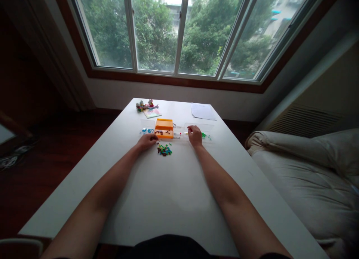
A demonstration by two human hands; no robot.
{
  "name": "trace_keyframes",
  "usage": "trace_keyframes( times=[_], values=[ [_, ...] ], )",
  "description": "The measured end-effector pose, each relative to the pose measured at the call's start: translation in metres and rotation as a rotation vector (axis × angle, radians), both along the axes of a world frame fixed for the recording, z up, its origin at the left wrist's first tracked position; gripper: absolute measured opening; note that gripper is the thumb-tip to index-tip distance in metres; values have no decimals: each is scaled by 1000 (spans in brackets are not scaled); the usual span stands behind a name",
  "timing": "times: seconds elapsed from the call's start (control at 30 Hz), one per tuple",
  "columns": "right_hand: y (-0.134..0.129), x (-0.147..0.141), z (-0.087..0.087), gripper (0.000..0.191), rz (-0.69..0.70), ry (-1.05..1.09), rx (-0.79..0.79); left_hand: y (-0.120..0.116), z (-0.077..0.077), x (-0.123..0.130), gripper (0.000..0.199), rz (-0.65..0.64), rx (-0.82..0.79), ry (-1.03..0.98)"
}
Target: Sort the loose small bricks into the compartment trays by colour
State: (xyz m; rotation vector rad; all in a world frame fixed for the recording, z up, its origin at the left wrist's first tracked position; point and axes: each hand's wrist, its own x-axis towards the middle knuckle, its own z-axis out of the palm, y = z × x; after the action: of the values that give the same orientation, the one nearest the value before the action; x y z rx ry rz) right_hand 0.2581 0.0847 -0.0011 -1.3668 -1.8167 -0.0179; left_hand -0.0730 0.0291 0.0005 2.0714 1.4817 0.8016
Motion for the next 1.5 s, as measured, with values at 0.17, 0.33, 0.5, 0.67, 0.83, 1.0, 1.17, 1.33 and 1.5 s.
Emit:
trace_keyframes(
  times=[0.17, 0.33, 0.5, 0.67, 0.83, 1.0, 1.17, 1.33, 1.5],
  values=[
    [-9, -4, 0, 24, 79, 23, 5, -6, 7, 1, 28, -143, -1, 55],
    [-18, -9, -2, 24, 126, 35, -22, -11, 6, 6, 20, -153, 65, 70],
    [-22, -17, -4, 22, 193, 4, -25, -9, 3, 7, 19, -129, 64, 55],
    [-25, -19, -4, 20, 224, -14, -36, -10, 4, 8, 20, -187, 95, 76],
    [-23, -18, -6, 19, 233, 4, -38, -9, 2, 9, 20, -160, 74, 75],
    [-19, -18, -12, 18, 270, 36, -6, -5, -5, 9, 16, -107, 123, 18],
    [-19, -19, -12, 18, 278, 41, 7, -6, -5, 11, 12, -18, 129, -28],
    [-21, -21, -9, 18, 266, -10, -1, -4, -4, 15, 9, 47, 154, -133],
    [-25, -26, -6, 19, 292, -60, 5, 7, -10, 20, 10, 137, 148, -260]
  ],
)
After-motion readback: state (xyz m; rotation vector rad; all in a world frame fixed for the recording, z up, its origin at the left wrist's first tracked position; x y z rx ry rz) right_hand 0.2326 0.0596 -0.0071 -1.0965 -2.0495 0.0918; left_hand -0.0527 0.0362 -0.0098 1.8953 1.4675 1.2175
